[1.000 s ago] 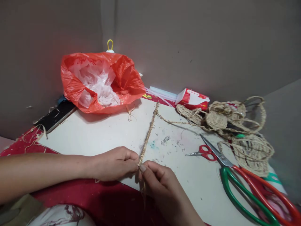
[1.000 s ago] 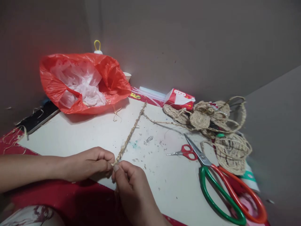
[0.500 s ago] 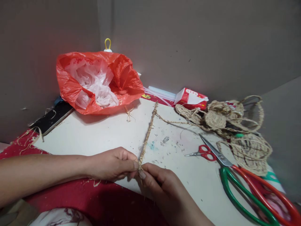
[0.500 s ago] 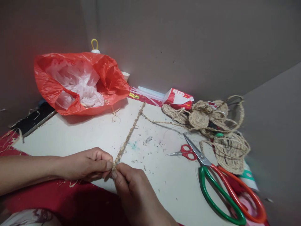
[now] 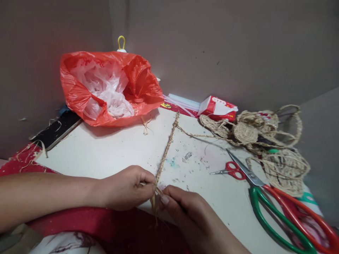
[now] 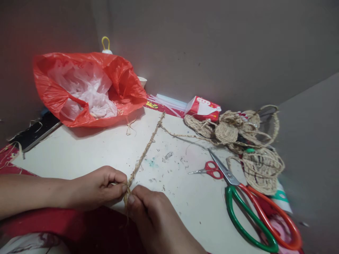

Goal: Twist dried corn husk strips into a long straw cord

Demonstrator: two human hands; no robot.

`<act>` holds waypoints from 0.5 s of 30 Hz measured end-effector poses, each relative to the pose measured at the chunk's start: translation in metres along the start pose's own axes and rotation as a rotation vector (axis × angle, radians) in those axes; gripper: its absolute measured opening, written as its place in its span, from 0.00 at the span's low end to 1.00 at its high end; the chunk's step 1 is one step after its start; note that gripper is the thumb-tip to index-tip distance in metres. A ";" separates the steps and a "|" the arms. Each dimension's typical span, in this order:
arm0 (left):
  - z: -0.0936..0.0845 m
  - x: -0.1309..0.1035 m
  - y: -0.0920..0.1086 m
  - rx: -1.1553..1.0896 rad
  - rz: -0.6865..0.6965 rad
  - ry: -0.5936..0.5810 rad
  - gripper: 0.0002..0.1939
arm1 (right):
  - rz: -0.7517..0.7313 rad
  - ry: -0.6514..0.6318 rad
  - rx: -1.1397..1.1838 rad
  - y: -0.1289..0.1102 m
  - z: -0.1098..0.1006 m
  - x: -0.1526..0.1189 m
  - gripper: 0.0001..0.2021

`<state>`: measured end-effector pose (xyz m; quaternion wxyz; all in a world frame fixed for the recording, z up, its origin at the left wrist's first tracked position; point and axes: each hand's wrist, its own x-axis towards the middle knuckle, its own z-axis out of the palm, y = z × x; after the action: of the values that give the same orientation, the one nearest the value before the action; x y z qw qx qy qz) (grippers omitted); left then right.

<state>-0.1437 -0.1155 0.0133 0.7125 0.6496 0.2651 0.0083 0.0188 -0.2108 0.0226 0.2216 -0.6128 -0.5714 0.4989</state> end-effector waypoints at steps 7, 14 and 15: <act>0.006 -0.001 -0.002 -0.087 0.046 0.062 0.15 | -0.098 0.116 -0.146 0.000 0.027 0.000 0.15; 0.010 -0.001 -0.011 -0.320 0.105 -0.001 0.16 | -0.222 0.366 -0.851 0.009 0.046 0.001 0.10; 0.010 -0.001 -0.012 -0.321 0.108 0.009 0.15 | -0.233 0.372 -0.910 0.009 0.050 0.001 0.10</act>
<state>-0.1447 -0.1271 0.0032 0.8043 0.5408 0.2285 0.0917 -0.0205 -0.2275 -0.0056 0.0842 -0.6581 -0.7463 0.0535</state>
